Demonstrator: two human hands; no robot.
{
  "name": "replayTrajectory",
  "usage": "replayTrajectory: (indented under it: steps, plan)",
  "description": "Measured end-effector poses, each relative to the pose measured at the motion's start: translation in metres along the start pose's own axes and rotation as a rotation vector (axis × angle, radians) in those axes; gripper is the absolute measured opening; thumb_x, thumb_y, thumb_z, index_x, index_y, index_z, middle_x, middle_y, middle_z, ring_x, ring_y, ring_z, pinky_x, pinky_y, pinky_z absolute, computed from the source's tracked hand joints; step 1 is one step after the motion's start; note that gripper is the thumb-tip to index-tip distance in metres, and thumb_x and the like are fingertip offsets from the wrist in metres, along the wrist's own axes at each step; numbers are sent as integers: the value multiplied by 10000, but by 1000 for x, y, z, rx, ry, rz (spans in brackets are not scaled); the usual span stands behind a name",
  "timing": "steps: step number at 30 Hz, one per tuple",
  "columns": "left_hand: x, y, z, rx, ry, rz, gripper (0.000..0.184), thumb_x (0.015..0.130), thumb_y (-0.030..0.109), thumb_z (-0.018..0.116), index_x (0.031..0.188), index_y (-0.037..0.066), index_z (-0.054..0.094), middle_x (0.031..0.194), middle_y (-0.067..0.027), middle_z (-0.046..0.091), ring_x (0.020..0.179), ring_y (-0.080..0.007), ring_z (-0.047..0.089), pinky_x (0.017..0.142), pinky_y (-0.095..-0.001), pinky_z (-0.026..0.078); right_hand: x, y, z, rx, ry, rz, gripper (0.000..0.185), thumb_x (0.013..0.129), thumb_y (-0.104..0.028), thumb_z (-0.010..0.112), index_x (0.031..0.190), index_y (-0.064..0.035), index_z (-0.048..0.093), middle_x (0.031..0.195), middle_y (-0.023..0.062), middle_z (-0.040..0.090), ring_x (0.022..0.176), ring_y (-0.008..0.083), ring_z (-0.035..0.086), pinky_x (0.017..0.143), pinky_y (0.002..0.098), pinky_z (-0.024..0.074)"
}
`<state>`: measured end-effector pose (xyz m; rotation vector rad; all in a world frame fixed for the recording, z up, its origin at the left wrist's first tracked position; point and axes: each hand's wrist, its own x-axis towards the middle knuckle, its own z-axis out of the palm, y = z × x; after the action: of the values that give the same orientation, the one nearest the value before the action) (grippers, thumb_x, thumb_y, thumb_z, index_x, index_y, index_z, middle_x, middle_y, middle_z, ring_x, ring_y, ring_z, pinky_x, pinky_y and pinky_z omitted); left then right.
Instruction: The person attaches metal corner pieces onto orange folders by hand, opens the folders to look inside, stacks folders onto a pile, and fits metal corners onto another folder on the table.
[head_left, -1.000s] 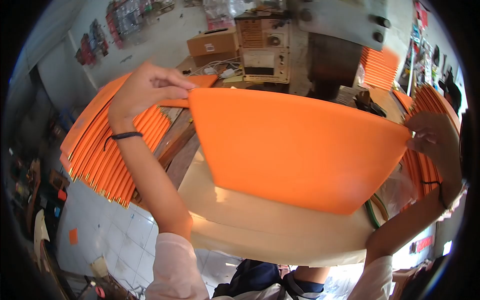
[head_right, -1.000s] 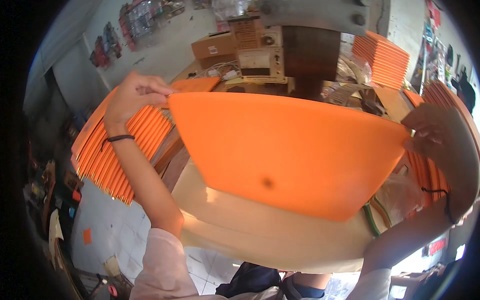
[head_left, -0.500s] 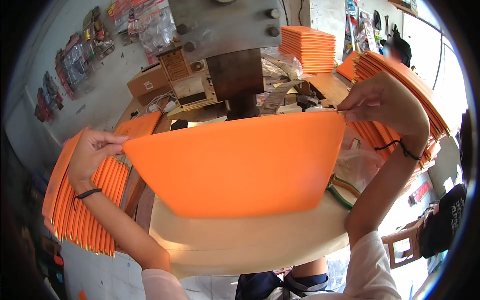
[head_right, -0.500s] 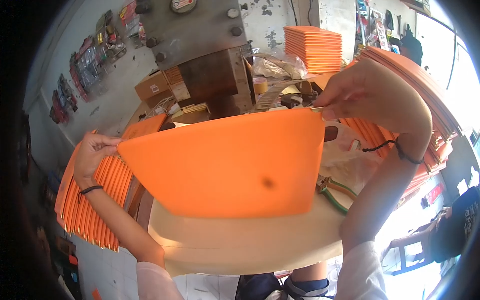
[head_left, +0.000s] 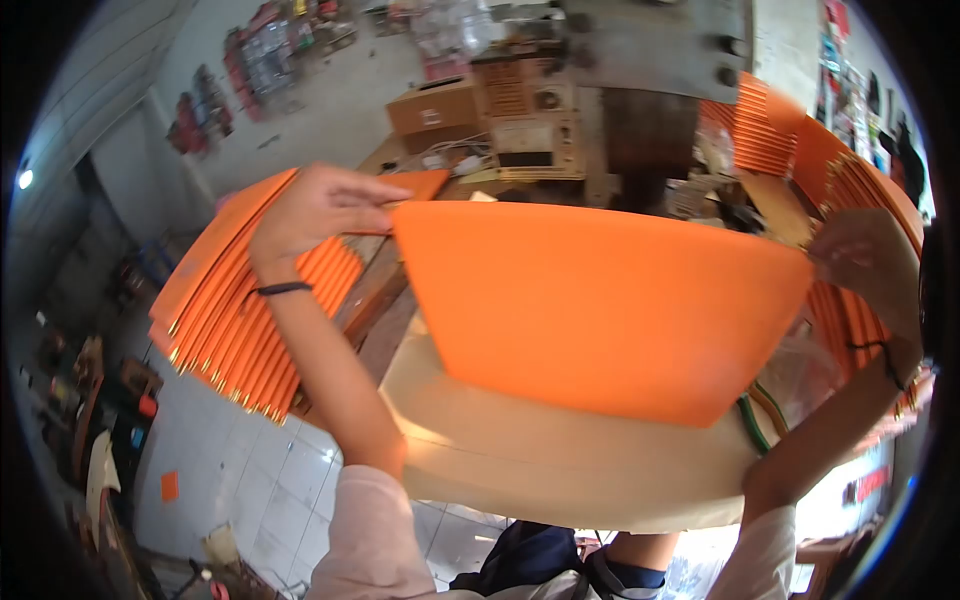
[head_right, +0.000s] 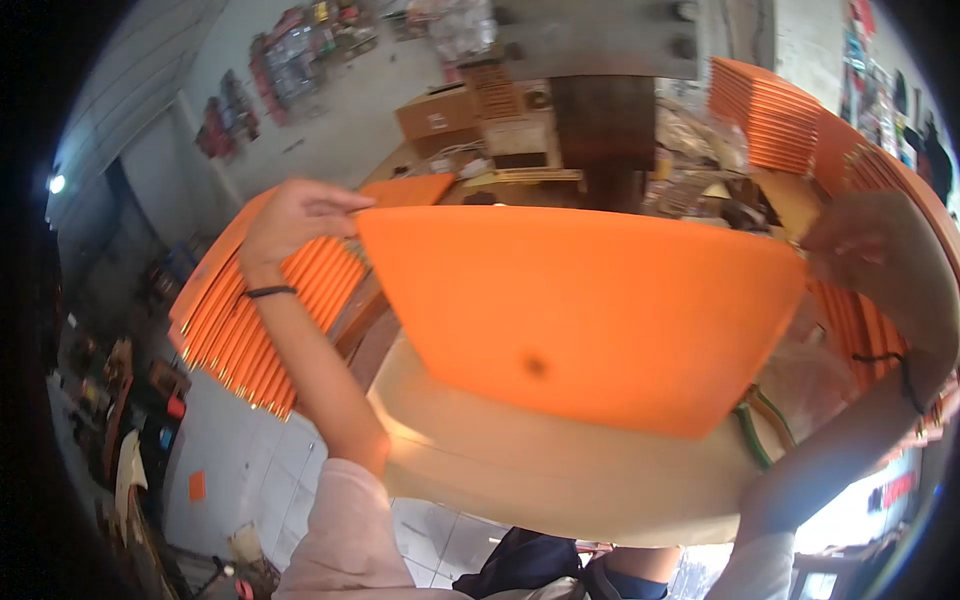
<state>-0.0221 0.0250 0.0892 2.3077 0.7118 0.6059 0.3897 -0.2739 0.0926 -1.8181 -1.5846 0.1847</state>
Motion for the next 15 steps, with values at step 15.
replayTrajectory:
  steps: [15]
  plan:
    - [9, -13, -2, -231, -97, 39, 251, 890, 101, 613, 1094, -45, 629, 889, -111, 683, 807, -163, 667, 761, -287, 551, -32, -21, -19, -118, -237, -68, 237, 675, -154, 787, 811, -59, 618, 1003, 101, 626, 934, 199, 614, 712, 302, 506]
